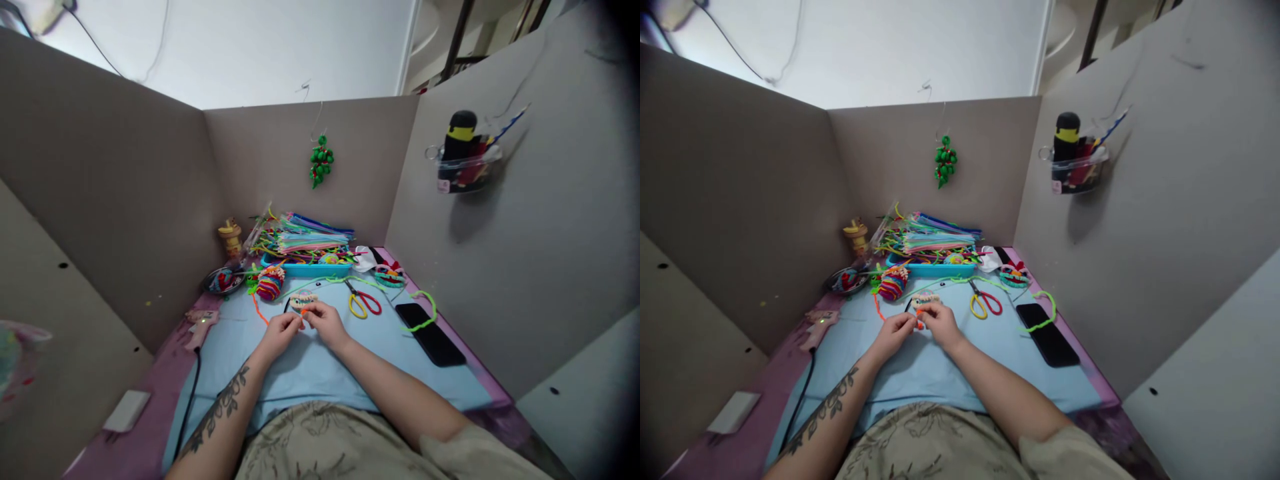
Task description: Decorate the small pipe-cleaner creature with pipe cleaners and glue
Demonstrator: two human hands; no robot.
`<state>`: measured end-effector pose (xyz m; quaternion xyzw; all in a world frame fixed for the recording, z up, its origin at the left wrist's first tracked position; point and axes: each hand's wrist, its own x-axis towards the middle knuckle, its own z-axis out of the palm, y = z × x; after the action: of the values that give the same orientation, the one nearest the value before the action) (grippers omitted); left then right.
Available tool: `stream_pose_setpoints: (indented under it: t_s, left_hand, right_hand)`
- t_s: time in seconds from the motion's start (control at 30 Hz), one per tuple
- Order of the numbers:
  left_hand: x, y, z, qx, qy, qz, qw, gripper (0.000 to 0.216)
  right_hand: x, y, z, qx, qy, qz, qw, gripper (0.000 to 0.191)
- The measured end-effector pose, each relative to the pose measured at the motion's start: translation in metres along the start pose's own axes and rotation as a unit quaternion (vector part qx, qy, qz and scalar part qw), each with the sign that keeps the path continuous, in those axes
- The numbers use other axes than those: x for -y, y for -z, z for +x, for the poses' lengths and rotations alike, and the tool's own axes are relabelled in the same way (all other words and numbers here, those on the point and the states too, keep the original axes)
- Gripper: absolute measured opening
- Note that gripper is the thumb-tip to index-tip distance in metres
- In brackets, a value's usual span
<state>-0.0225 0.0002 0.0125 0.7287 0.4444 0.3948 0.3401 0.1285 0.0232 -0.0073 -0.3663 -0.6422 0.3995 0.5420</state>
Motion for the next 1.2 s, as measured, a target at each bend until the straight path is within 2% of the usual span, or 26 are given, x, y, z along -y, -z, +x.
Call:
stream_pose_setpoints:
  t_s: [0.07, 0.17, 0.33, 0.43, 0.5, 0.57, 0.7, 0.93, 1.2]
  left_hand:
    - [0.000, 0.000, 0.000, -0.009, -0.006, 0.005, 1.000, 0.035]
    - [0.001, 0.000, -0.001, -0.026, -0.012, 0.020, 0.999, 0.035]
    - [0.004, -0.001, -0.001, -0.031, -0.030, 0.072, 0.996, 0.031]
    - [0.008, -0.001, -0.001, -0.027, -0.052, 0.125, 0.990, 0.030]
    - [0.010, -0.002, 0.000, -0.032, -0.059, 0.139, 0.988, 0.029]
    - [0.012, -0.001, 0.000, -0.047, -0.060, 0.132, 0.988, 0.029]
    - [0.015, 0.000, 0.000, -0.079, -0.069, 0.119, 0.987, 0.025]
    - [0.018, 0.001, -0.001, -0.065, -0.115, 0.152, 0.979, 0.020]
    - [0.014, -0.003, -0.002, -0.041, -0.107, 0.134, 0.984, 0.019]
  right_hand:
    - [0.001, 0.002, 0.001, -0.009, 0.028, -0.037, 0.999, 0.011]
    - [0.005, 0.008, 0.002, 0.009, 0.118, -0.123, 0.985, 0.009]
    - [0.007, 0.013, 0.002, 0.094, 0.240, -0.279, 0.925, 0.014]
    - [0.004, 0.009, -0.001, 0.111, 0.257, -0.338, 0.898, 0.014]
    - [0.002, 0.008, -0.001, 0.100, 0.238, -0.318, 0.912, 0.013]
    - [0.003, 0.009, 0.000, 0.082, 0.201, -0.261, 0.941, 0.011]
    - [0.006, 0.015, 0.003, 0.052, 0.138, -0.161, 0.976, 0.025]
    - [0.006, 0.016, 0.002, 0.057, 0.162, -0.146, 0.974, 0.013]
    - [0.006, 0.013, 0.002, 0.048, 0.190, -0.198, 0.960, 0.010]
